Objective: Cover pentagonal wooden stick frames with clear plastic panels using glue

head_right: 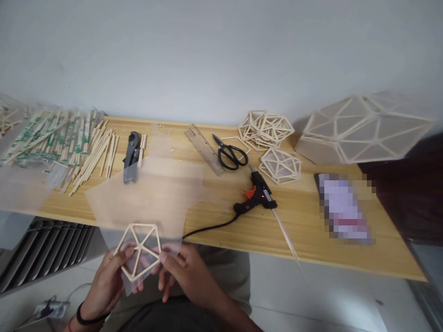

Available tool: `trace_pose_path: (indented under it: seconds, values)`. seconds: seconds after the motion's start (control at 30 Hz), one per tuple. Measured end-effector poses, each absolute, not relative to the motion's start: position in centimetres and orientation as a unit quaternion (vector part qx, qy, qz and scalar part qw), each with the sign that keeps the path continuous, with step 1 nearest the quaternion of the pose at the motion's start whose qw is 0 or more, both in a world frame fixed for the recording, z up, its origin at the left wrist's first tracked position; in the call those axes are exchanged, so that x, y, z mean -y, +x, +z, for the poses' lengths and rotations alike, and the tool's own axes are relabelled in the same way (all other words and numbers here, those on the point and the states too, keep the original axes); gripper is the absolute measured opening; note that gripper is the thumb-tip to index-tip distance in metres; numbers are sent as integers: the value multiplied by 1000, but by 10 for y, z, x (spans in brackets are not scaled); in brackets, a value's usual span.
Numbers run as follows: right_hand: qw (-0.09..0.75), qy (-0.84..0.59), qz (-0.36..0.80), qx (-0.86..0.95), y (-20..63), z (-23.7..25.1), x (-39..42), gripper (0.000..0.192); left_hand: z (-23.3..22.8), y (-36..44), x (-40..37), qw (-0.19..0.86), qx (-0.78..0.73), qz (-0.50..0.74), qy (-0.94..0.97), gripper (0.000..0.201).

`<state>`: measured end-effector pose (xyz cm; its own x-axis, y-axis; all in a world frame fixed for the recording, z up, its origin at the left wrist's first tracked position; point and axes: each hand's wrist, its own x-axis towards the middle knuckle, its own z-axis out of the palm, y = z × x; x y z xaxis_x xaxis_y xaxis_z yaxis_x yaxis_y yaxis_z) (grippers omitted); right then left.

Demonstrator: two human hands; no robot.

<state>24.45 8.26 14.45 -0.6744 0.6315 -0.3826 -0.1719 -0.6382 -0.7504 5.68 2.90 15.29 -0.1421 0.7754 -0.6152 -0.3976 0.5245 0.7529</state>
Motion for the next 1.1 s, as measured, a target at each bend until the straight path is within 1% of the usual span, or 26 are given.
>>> trace_pose_path:
  seconds: [0.2,0.37,0.43,0.57,0.6,0.63,0.7,0.73,0.8,0.83,0.9,0.93,1.0,1.1]
  values:
    - [253,-396,821,323,232,141,-71,59,149,63,-30,620,-617,447,188,45]
    - [244,-413,815,325,225,138,-64,64,152,61,-34,620,-613,432,230,38]
    - [212,-415,810,357,231,142,-66,59,154,60,-36,628,-610,428,227,38]
    - [99,-421,747,505,265,165,-83,38,160,62,-39,626,-620,424,212,35]
    - [91,-413,734,531,276,173,-91,35,162,63,-39,622,-623,425,210,34]
    - [105,-415,724,541,286,182,-100,35,165,65,-40,618,-626,428,207,34]
    - [172,-448,653,586,304,198,-125,42,169,68,-41,613,-631,434,197,36]
    - [204,-469,595,620,310,204,-140,45,171,70,-42,610,-633,437,191,38]
    - [270,-515,448,679,319,211,-173,39,172,71,-42,602,-637,444,185,41]
    - [282,-533,364,710,322,213,-191,32,172,71,-41,600,-638,447,184,42]
    - [249,-592,192,742,325,211,-228,24,169,68,-40,601,-634,452,181,45]
    - [237,-611,157,739,327,208,-245,22,166,66,-39,603,-631,455,176,47]
    - [214,-635,122,732,329,201,-274,21,161,60,-37,613,-622,459,163,53]
    - [168,-653,107,731,331,187,-301,9,159,52,-37,632,-607,452,165,58]
